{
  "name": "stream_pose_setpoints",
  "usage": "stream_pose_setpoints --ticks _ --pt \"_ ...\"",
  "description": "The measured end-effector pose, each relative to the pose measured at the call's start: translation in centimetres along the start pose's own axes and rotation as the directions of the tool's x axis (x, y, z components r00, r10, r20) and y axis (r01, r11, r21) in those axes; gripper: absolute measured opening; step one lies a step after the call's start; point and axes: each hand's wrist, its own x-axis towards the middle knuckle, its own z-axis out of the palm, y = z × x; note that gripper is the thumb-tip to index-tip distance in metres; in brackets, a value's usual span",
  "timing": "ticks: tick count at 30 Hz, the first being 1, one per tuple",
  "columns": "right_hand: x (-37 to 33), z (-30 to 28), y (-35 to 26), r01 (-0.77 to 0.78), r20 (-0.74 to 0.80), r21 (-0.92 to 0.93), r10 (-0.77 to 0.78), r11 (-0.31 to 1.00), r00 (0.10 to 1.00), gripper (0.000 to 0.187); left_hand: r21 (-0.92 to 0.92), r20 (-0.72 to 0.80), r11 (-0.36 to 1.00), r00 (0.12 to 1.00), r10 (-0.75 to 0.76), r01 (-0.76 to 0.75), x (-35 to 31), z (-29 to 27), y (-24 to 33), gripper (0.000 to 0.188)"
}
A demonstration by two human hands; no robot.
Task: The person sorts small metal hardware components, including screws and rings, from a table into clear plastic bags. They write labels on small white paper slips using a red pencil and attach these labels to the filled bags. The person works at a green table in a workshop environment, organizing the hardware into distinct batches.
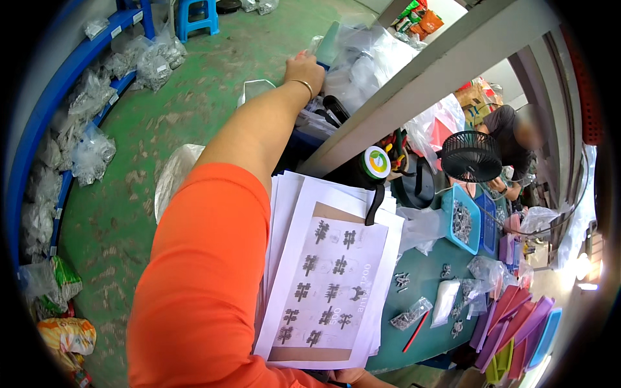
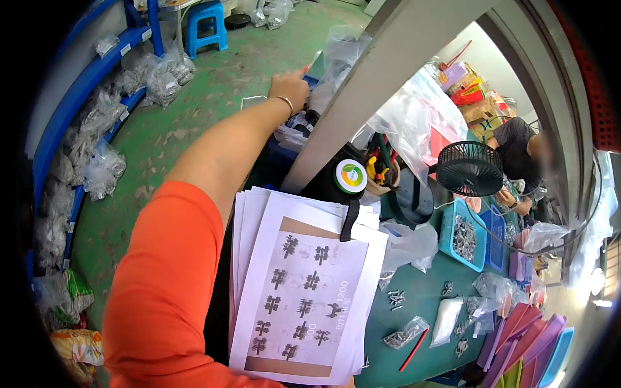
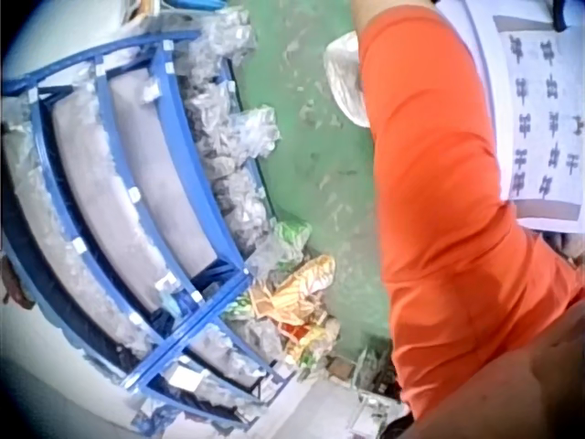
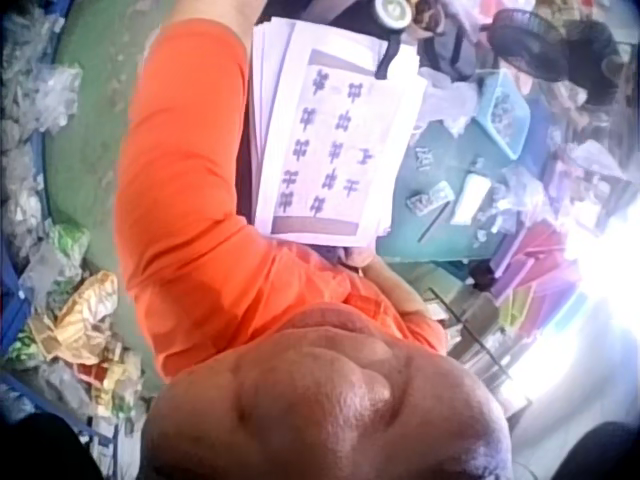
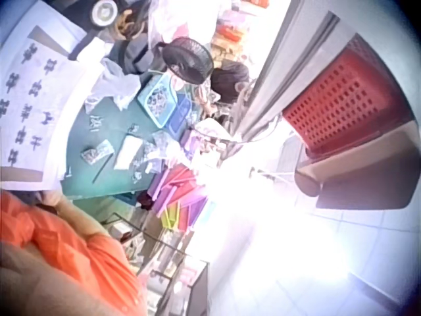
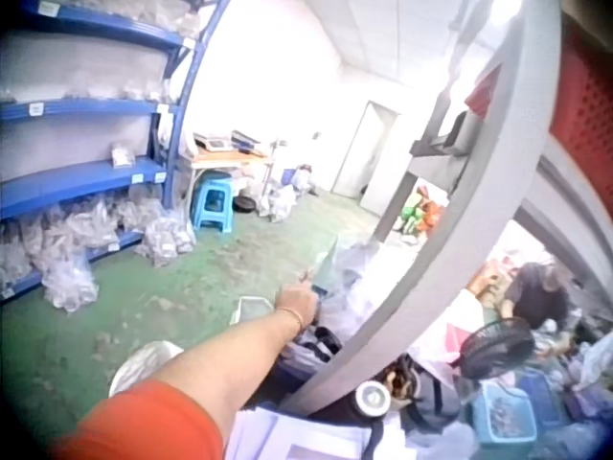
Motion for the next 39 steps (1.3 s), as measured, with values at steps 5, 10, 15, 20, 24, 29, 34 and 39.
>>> stream_pose_setpoints --ticks 5,10,15,20,24,29,34,39 --pt "-0.1 0.0 0.0 -0.001 0.016 0.013 0.001 1.000 1.000 0.052 0.119 -0.034 0.992 0.998 0.050 -0.046 0.5 0.9 0.1 0.026" --pt "-0.2 -0.2 0.1 -0.007 0.026 0.024 0.006 1.000 1.000 0.051 0.015 -0.051 1.000 0.999 -0.019 0.020 1.2 1.7 0.0 0.027" --pt "-0.2 -0.2 0.3 -0.007 0.037 0.032 0.006 0.999 0.999 0.051 -0.039 -0.137 0.999 0.990 -0.016 0.011 1.3 2.2 0.2 0.023" --pt "-0.2 -0.2 0.5 -0.009 0.040 0.030 0.008 1.000 0.999 0.050 -0.051 -0.061 0.997 0.996 -0.058 0.055 1.4 1.9 0.5 0.027" --pt "-0.1 -0.2 0.8 0.003 0.035 0.033 -0.004 0.999 0.999 0.050 -0.302 -0.155 0.934 0.957 -0.245 0.190 1.8 2.2 -0.3 0.029" --pt "-0.6 0.3 1.3 0.032 0.029 0.025 -0.033 0.999 0.999 0.049 -0.643 -0.160 0.746 0.922 -0.354 0.175 0.7 -0.2 -3.4 0.023" --pt "0.0 -0.6 0.2 0.075 -0.037 -0.014 -0.076 0.997 0.996 0.044 -0.995 0.097 -0.051 0.922 -0.374 0.084 -2.8 -2.3 -5.1 0.018" --pt "-1.0 0.7 1.7 0.017 -0.027 0.086 -0.015 0.996 1.000 0.046 -0.991 -0.041 0.126 0.998 -0.039 -0.036 -6.7 -5.9 -8.1 0.010"
